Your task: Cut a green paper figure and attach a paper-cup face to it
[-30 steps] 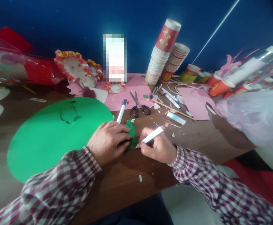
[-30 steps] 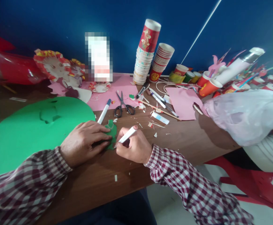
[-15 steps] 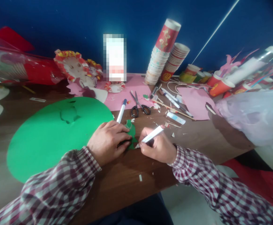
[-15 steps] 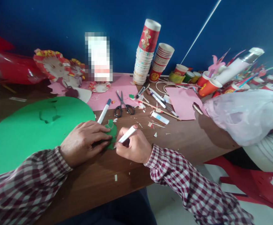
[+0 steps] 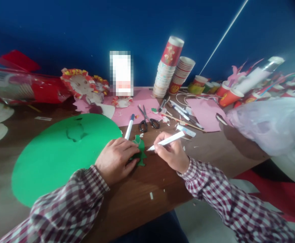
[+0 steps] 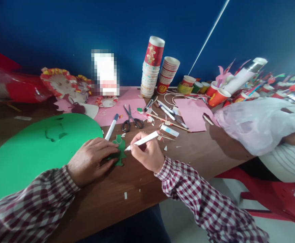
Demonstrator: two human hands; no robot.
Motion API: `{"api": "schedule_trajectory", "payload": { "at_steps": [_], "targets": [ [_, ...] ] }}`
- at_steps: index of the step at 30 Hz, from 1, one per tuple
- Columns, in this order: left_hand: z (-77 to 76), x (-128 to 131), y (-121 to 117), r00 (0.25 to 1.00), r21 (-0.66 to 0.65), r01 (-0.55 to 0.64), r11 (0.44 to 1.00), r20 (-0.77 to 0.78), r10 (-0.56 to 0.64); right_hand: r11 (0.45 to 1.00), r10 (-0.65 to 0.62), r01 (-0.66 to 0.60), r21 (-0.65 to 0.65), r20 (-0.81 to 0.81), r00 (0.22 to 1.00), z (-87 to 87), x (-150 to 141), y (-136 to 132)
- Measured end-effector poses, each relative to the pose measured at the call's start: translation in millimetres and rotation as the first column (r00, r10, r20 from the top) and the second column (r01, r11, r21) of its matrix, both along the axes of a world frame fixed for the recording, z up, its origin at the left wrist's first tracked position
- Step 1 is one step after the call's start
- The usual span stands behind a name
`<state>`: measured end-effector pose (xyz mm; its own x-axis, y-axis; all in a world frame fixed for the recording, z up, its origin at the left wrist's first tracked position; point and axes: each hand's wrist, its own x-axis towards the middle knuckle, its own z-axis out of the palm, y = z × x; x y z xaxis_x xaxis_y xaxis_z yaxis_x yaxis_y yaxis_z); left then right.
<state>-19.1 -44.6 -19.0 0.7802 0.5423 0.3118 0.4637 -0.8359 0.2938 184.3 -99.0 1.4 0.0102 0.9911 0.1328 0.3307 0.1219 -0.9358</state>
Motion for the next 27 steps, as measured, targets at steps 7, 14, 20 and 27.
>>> {"api": "schedule_trajectory", "payload": {
  "at_steps": [7,14,20,27],
  "targets": [
    [2.2,-0.4,-0.9,1.000,-0.041,-0.010,0.999,0.001,0.010,0.996,0.050,-0.068,0.065,0.235,0.971,-5.6,-2.9,-1.9],
    [4.9,0.3,-1.2,0.999,-0.069,-0.014,0.998,0.028,0.016,0.991,0.102,-0.126,0.055,0.320,0.942,-4.0,-4.6,-2.6],
    [4.0,0.0,-1.0,0.999,-0.073,-0.016,0.997,0.031,0.018,0.991,0.106,-0.130,0.042,0.362,0.926,-3.5,-5.4,-2.4],
    [2.2,0.4,0.3,0.999,-0.069,-0.014,0.998,0.029,0.016,0.991,0.112,-0.132,0.027,0.375,0.920,-3.5,-5.6,-2.7]
  ]
}}
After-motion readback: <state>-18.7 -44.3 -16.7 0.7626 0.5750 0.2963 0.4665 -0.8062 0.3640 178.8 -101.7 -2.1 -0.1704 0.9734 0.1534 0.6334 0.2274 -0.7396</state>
